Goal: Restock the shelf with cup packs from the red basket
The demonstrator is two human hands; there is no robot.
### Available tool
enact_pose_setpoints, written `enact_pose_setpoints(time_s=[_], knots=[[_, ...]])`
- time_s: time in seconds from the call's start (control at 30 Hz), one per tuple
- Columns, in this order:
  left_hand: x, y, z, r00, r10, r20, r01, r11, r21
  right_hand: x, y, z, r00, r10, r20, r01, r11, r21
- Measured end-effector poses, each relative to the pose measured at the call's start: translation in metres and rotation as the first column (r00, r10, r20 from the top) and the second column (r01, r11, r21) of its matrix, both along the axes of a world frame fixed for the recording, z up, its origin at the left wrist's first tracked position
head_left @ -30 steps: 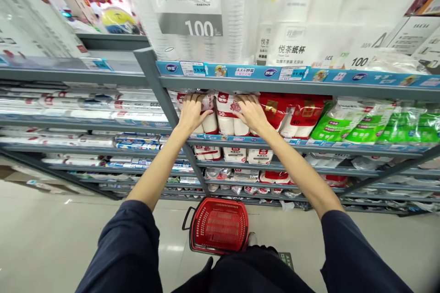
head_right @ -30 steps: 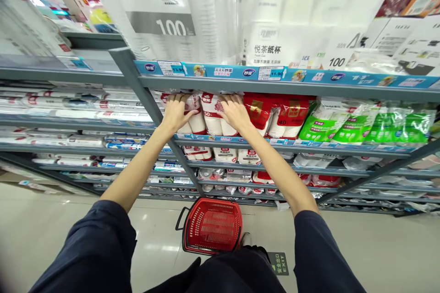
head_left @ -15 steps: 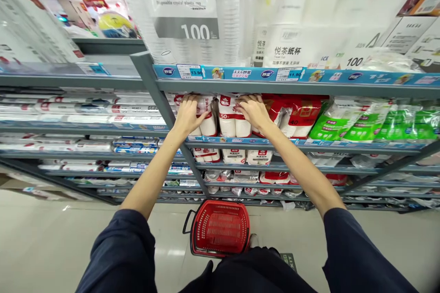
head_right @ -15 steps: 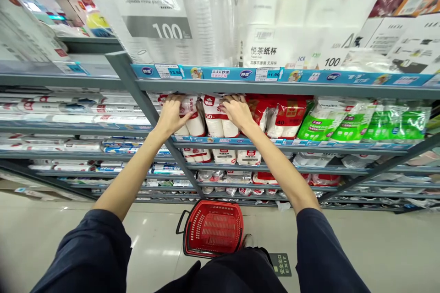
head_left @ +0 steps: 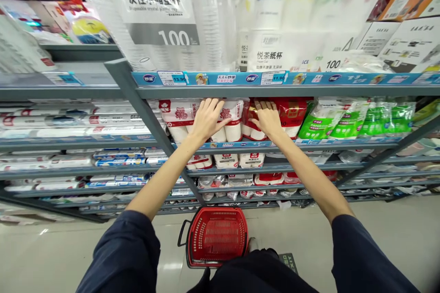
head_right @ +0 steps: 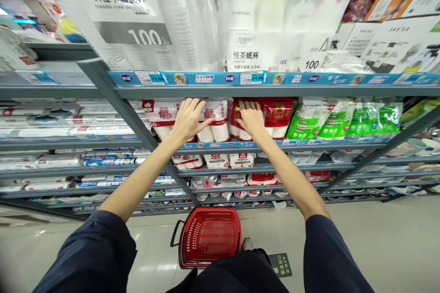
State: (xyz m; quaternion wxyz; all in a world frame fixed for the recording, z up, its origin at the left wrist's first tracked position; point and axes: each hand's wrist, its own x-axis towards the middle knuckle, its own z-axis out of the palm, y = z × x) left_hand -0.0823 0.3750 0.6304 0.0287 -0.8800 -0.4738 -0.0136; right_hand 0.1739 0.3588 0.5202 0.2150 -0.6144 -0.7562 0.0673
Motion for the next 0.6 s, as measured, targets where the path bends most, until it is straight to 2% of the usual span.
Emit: enact_pose_setpoints(time_s=[0.1, 0.2, 0.4, 0.5, 0.6], knots=[[0.017, 0.007, -0.007, 0.995, 0.003, -0.095, -0.005, 1.000, -0.020, 0.004, 0.002, 0.003, 1.000, 0.011, 0.018, -0.010, 0.997, -0.073], [0.021, 0.010, -0.014, 0.987, 0.026, -0.157, -0.032, 0.999, -0.037, 0.020, -0.001, 0.003, 0.998, 0.033, -0.044, -0.038, 0.992, -0.117], [0.014, 0.010, -0.018, 0.989, 0.037, -0.142, -0.042, 0.999, -0.027, 0.058, 0.004, -0.009, 0.962, 0.173, -0.211, -0.206, 0.968, -0.144], [0.013, 0.011, -0.018, 0.989, 0.061, -0.138, -0.067, 0.997, -0.039, 0.062, 0.008, -0.011, 0.934, 0.245, -0.260, -0.284, 0.951, -0.124], [0.012, 0.010, -0.021, 0.992, 0.040, -0.122, -0.045, 0.998, -0.032, 0.057, 0.006, -0.008, 0.943, 0.246, -0.223, -0.282, 0.947, -0.150]])
